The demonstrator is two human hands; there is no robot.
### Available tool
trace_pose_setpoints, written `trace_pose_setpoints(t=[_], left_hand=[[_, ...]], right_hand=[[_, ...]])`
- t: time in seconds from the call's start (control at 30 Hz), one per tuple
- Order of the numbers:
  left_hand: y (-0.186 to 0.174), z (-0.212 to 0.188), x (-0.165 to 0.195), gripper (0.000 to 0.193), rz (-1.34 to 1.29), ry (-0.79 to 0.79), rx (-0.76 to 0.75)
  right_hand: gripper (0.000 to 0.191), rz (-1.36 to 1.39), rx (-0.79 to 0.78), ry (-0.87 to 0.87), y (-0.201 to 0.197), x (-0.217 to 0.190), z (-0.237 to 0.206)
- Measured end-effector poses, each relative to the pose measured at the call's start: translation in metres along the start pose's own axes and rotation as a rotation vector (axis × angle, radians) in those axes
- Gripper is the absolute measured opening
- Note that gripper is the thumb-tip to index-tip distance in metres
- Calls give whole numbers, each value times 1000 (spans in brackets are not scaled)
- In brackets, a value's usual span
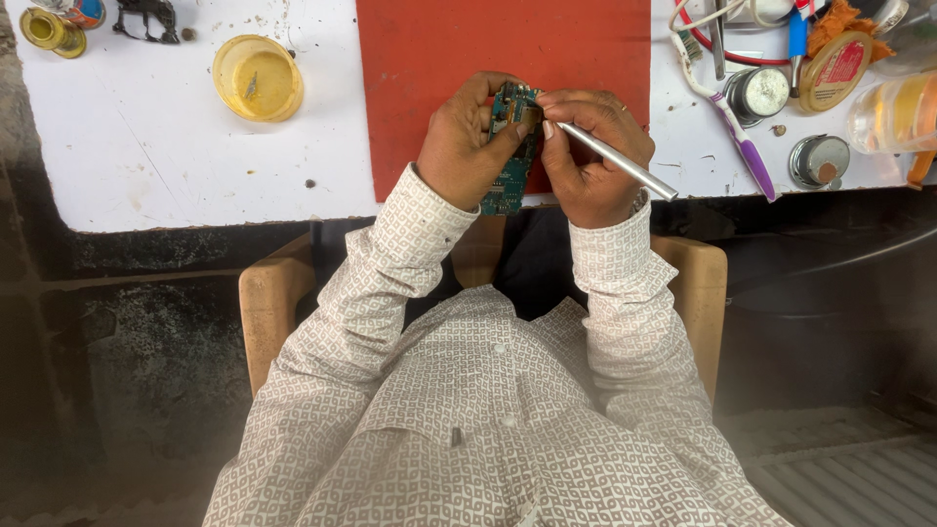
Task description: The person works on a disassembled phone motherboard on a red mat. They hold the board, solder points on it with a soldering iron, pick up and handle a small round component, brush the board with a toothbrush, and scrape or probe the board with a metal rod while turning it in their hands.
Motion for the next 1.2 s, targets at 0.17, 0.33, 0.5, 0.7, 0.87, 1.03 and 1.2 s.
trace_pose_setpoints(t=[0.17, 0.33, 0.5, 0.7, 0.87, 1.03, 1.2], left_hand=[[0, 0, -1, 28, -16, 13, -8], [-1, 1, -1, 28, -20, 15, -9], [-2, 1, -6, 29, -116, -22, -15], [-3, 1, -10, 30, -168, 60, -47], [-8, 1, -5, 31, -100, -18, -4], [-5, -1, -2, 29, -178, 13, -36], [-4, -3, -4, 28, -187, 14, -44]], right_hand=[[7, -7, 5, -15, -1, 0, -1], [6, 38, 38, -87, 0, 3, -3], [23, 783, 21, -41, -5, -36, 0], [32, 1316, -615, -113, 2, -148, -38], [36, 1541, -822, -287, 1, -156, -63], [41, 1576, -844, -332, 1, -154, -69], [46, 1557, -840, -332, 6, -161, -62]])
Point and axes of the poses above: each hand's wrist, its own z-axis towards the middle knuckle, its own y-axis out of the palm, x = y × z, the point moved 2 cm from there along z, towards the middle knuckle, and after that the axes turned 10 degrees about -z, right-handed, at the moved point
